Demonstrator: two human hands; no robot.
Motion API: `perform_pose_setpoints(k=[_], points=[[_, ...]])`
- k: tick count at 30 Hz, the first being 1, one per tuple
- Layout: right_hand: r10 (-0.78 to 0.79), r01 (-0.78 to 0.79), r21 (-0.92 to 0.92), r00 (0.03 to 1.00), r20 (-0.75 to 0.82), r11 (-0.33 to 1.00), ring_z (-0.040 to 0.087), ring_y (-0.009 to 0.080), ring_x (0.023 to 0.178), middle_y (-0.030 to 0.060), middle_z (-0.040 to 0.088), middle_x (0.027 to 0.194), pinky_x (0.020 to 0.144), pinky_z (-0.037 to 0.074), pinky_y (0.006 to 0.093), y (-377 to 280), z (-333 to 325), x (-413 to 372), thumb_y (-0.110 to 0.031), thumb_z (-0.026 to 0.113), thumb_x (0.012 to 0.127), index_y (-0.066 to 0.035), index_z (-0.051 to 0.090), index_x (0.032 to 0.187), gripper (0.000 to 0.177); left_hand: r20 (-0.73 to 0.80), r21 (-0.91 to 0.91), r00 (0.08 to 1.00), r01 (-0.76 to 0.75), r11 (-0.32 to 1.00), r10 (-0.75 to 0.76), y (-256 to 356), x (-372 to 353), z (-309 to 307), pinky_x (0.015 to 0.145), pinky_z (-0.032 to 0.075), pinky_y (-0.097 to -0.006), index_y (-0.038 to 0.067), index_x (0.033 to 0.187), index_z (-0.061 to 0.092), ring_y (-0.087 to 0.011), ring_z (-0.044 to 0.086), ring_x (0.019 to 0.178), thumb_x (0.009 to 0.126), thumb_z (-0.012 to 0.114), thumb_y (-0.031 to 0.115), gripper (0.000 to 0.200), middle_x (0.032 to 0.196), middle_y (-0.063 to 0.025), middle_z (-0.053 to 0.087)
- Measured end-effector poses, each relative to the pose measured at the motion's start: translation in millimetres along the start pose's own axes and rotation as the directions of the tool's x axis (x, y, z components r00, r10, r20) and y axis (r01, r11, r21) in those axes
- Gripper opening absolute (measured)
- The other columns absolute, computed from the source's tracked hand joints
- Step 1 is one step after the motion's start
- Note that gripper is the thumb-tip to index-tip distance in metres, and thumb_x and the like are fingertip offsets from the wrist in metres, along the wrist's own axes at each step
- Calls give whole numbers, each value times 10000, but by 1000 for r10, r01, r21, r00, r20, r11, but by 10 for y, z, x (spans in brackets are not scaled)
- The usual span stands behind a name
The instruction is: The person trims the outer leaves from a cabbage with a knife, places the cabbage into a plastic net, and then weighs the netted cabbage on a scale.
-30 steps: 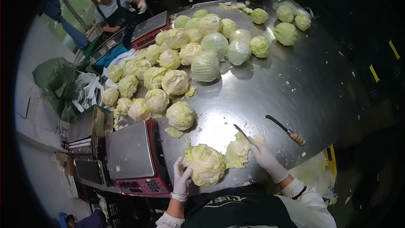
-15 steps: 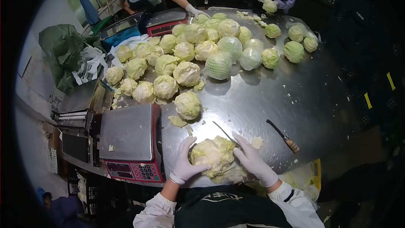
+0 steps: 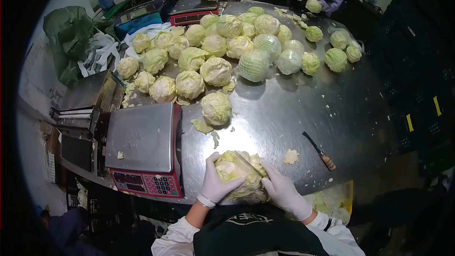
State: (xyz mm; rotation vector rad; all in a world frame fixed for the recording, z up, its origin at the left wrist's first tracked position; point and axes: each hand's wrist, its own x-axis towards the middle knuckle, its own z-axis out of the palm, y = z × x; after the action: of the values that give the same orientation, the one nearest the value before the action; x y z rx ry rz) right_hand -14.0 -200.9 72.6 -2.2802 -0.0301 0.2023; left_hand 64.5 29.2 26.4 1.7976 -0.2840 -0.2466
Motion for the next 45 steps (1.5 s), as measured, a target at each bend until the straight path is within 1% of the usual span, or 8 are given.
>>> perform_pose_setpoints(k=[8,19,27,31,36,38,43,45], points=[[-46,70,-161,987,151,985,597,422,1198,228,452,1512,981,506,476,171,-222,151,-266,482,1034,-88,348,1536,549,-86,123,995,-44,991,55,-114,73,231,1044,414,-442,-44,1282,334,-333,466,1190,675,926,310,919,1248,-224,433],[21,-22,-117,1000,-10,993,669,418,958,195,680,1123,839,522,511,223,-117,413,-318,447,1046,-84,553,1301,362,-104,287,994,0,958,31,21,145,412,1039,380,-504,-119,1335,324,-415,444,1183,695,879,335,960,1225,-266,450],[174,-179,-105,983,-61,978,652,458,967,266,682,1024,855,510,517,723,23,793,-355,399,1064,-50,576,1159,365,-64,444,955,-232,865,289,142,-189,490,1065,355,-520,-56,1275,373,-447,418,1242,712,880,304,839,1353,-295,395],[162,-161,17,984,-76,987,635,478,998,298,673,1016,862,497,517,1187,218,853,-362,388,1067,-26,583,1120,392,5,265,932,-349,899,361,-131,-475,250,1151,296,-528,15,1328,354,-468,350,1367,695,907,267,878,1457,-304,328],[169,-159,127,983,-71,979,630,483,1026,307,667,1040,880,495,499,1180,313,687,-359,386,1072,-12,582,1151,406,-10,168,968,-247,954,252,-354,-877,-108,1175,319,-477,39,1476,260,-381,373,1408,790,848,190,916,1534,-252,303],[177,-166,176,983,-45,970,630,483,1035,309,666,1051,887,495,494,1097,367,615,-354,394,1072,-7,581,1165,405,-4,-423,992,111,899,-124,-355,-1004,-188,1173,340,-438,29,1543,198,-300,406,1400,838,808,154,940,1536,-200,345],[276,-262,193,960,-49,946,627,472,1098,313,652,1166,945,493,483,844,422,446,-341,436,1060,6,533,1313,441,-260,-497,923,125,859,-285,-196,-700,18,1147,383,-413,10,1545,241,-272,437,1371,836,818,160,926,1474,-183,430],[283,-260,154,948,-147,953,617,465,1132,310,626,1232,969,488,479,801,272,322,-341,444,1054,7,486,1376,476,-214,-141,969,95,985,-124,-103,-453,-23,1128,401,-414,-30,1524,261,-294,462,1343,769,881,270,1022,1444,-209,448]])
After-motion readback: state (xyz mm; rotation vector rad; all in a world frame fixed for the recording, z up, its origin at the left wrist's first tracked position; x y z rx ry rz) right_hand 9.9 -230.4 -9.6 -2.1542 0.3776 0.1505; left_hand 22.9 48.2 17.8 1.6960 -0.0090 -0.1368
